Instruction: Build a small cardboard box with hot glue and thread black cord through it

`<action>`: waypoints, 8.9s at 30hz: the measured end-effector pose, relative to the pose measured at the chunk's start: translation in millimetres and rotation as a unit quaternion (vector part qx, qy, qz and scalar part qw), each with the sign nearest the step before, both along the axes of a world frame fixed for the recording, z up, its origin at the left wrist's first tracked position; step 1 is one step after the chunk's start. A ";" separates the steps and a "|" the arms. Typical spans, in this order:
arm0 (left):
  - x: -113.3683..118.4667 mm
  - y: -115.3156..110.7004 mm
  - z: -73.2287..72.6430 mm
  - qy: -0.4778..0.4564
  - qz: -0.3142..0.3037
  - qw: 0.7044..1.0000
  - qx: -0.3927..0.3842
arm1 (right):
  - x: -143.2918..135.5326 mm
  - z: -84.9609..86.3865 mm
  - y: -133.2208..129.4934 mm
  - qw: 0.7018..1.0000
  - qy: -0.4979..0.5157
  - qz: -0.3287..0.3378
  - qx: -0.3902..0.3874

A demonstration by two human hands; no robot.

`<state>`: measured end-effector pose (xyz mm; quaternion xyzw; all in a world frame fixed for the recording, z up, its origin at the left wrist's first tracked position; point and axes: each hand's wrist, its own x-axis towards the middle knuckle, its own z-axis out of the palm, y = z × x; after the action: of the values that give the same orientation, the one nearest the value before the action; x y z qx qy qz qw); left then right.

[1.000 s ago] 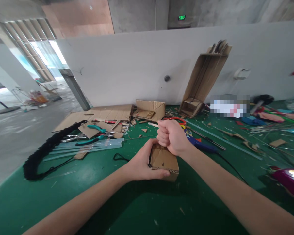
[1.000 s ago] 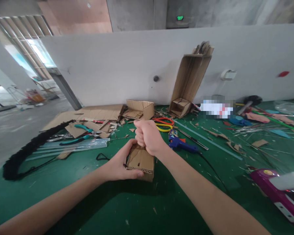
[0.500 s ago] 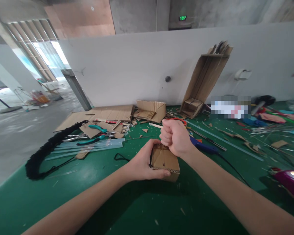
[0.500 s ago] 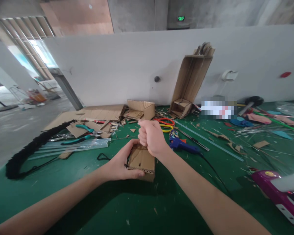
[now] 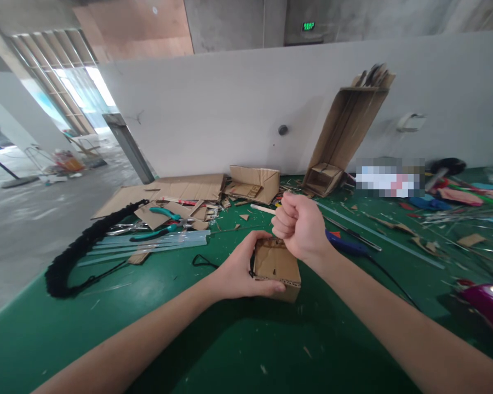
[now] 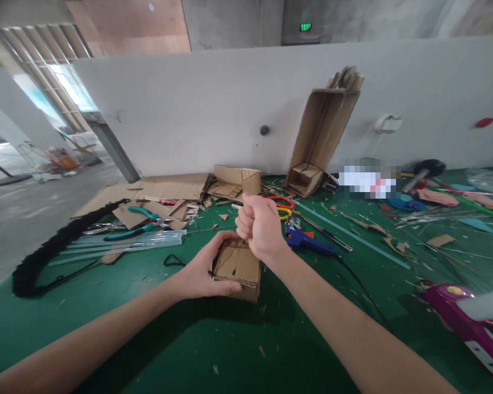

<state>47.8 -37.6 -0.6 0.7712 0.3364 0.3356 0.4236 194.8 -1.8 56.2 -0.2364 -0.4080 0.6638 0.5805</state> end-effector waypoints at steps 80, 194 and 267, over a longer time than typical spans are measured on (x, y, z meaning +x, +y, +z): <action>-1.9 17.2 11.5 -0.334 0.113 0.893 -0.279 | 35.0 -0.9 37.8 0.890 -0.388 -0.141 0.194; -23.1 10.0 62.7 0.080 0.145 0.971 0.170 | 8.6 37.0 -13.8 0.894 -0.338 -0.074 0.286; -21.2 12.3 52.2 -0.079 0.110 0.987 0.080 | 0.8 26.2 -15.8 0.907 -0.326 -0.067 0.257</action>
<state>26.6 -25.3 51.5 0.7319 0.3567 0.4663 0.3459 195.6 -17.6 82.3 -0.3087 -0.7141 0.3817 0.4991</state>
